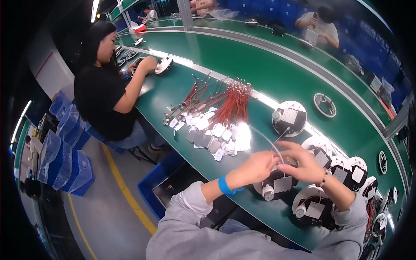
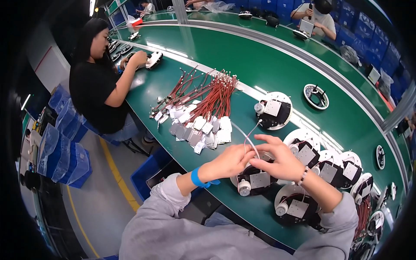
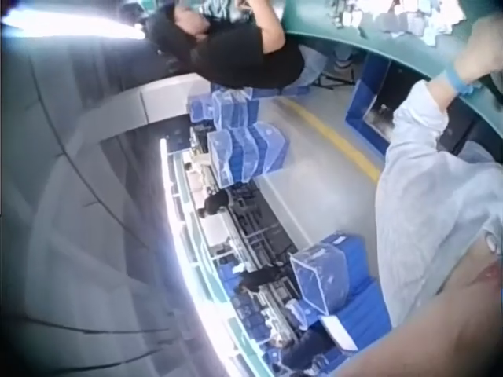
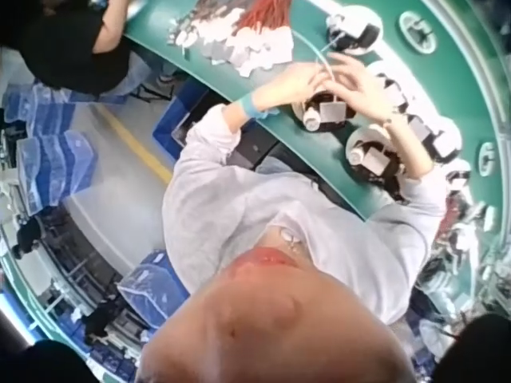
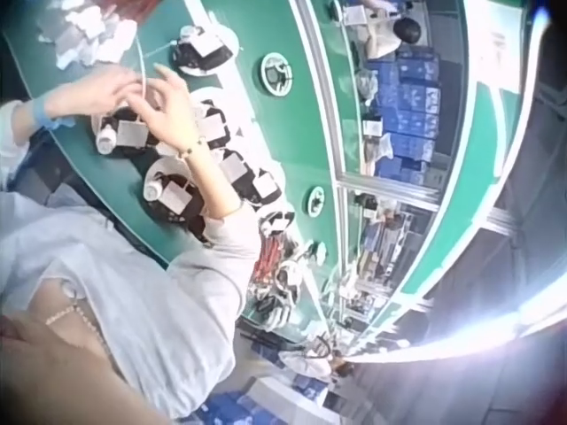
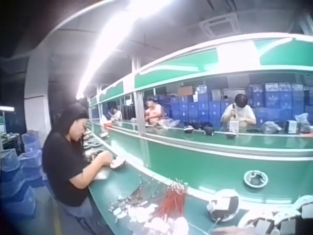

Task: Assembling round electronic components by attaching wires and white plastic housings.

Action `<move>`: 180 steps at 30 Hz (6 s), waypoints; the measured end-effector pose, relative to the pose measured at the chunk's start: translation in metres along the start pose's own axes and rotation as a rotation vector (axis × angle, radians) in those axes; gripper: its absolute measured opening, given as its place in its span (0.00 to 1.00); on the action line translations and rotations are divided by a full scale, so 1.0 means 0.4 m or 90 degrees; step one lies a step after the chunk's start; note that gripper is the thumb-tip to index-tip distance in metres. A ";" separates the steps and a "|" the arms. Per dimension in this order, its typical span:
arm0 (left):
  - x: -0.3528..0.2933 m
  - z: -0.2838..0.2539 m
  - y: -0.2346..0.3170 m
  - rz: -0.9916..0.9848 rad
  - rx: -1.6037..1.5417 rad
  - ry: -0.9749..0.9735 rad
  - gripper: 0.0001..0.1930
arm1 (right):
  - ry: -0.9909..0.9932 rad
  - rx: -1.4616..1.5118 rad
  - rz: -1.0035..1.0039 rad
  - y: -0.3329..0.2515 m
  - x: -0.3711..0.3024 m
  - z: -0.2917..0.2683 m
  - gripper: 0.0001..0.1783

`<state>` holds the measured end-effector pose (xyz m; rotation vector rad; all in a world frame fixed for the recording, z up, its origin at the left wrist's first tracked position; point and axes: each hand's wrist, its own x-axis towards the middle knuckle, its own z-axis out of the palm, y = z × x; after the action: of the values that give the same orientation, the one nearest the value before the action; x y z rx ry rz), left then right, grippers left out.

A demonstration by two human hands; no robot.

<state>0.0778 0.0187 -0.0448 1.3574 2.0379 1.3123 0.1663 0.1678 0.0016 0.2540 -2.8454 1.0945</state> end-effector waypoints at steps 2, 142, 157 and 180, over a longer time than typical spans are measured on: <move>0.006 0.006 -0.006 -0.038 0.003 -0.035 0.11 | 0.038 -0.034 -0.050 -0.015 0.016 0.010 0.14; 0.120 -0.029 -0.108 0.080 -0.276 -0.169 0.13 | 0.142 -0.317 -0.111 0.047 -0.007 0.008 0.05; 0.114 -0.015 -0.160 -0.031 -0.111 -0.164 0.10 | 0.129 0.116 0.196 0.152 0.065 0.052 0.33; 0.220 -0.187 -0.343 0.003 0.122 0.181 0.14 | 0.148 -0.119 0.144 0.155 0.111 0.038 0.22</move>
<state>-0.0889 0.0425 -0.1067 1.3147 2.4049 1.4116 0.1111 0.1974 -0.0446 -0.1998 -2.7863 0.8178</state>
